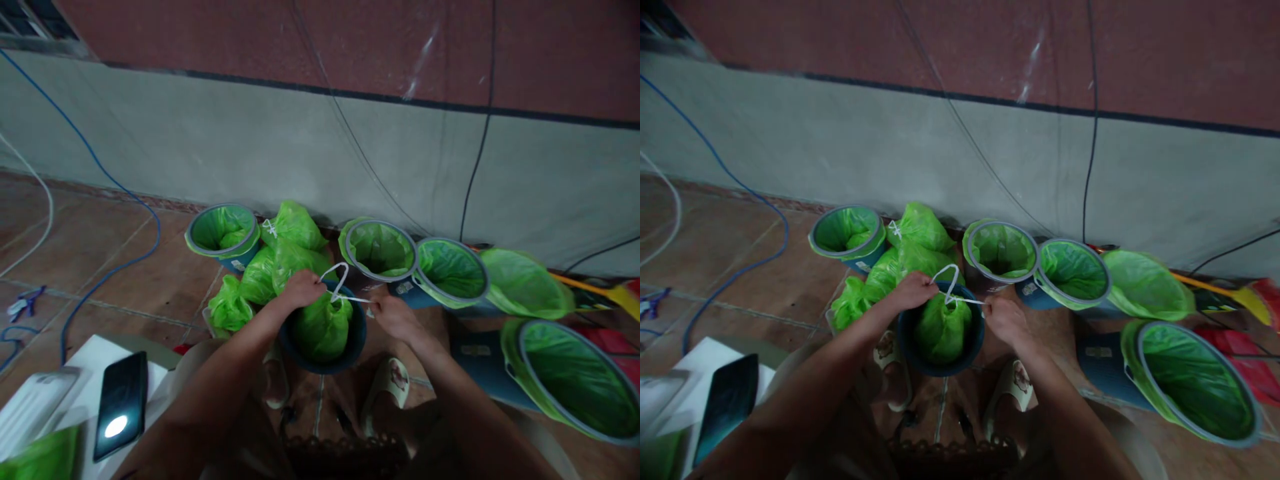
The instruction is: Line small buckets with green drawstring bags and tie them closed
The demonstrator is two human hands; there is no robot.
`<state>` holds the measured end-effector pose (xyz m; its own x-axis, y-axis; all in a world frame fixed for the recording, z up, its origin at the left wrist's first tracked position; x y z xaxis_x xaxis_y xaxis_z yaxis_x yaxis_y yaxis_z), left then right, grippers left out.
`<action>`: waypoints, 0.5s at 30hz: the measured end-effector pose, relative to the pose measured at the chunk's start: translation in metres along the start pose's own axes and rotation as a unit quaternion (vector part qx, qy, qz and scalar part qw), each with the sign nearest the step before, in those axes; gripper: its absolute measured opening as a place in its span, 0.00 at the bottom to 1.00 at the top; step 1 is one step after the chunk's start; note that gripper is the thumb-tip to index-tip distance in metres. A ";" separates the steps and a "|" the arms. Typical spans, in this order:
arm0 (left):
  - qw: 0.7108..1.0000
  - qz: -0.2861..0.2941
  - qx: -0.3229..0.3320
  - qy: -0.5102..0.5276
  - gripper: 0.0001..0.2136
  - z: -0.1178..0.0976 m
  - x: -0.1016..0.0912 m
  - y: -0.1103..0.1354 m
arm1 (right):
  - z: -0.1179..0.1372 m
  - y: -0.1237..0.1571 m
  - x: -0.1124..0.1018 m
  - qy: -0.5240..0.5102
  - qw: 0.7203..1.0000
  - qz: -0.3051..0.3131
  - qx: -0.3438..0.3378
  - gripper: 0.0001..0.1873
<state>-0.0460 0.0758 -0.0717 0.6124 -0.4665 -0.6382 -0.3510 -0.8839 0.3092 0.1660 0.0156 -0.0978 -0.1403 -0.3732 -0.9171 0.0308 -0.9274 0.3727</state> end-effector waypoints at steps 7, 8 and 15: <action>0.933 0.085 0.056 0.344 0.17 -0.031 0.017 0.004 | 0.009 0.000 -0.004 -0.018 1.000 0.008 -0.020 0.15; 0.912 0.108 0.070 0.389 0.18 -0.038 0.019 0.006 | 0.010 0.000 -0.004 -0.025 0.999 0.010 -0.024 0.15; 0.785 0.059 0.110 0.606 0.15 -0.051 -0.021 0.012 | 0.005 0.000 0.007 -0.040 0.998 0.020 -0.032 0.16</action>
<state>-0.0267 0.0734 -0.0185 0.7439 -0.3531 0.5674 -0.4884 -0.8668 0.1009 0.1598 0.0135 -0.1034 -0.2167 -0.4102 -0.8859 0.1012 -0.9120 0.3975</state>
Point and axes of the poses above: each hand's wrist, its own y-axis away from the middle knuckle, its own x-axis out of the palm, z = x × y, the point moved 7 cm from there along -y, towards the middle knuckle, and after that the axes turned 7 degrees about y, right-handed, at the moved point
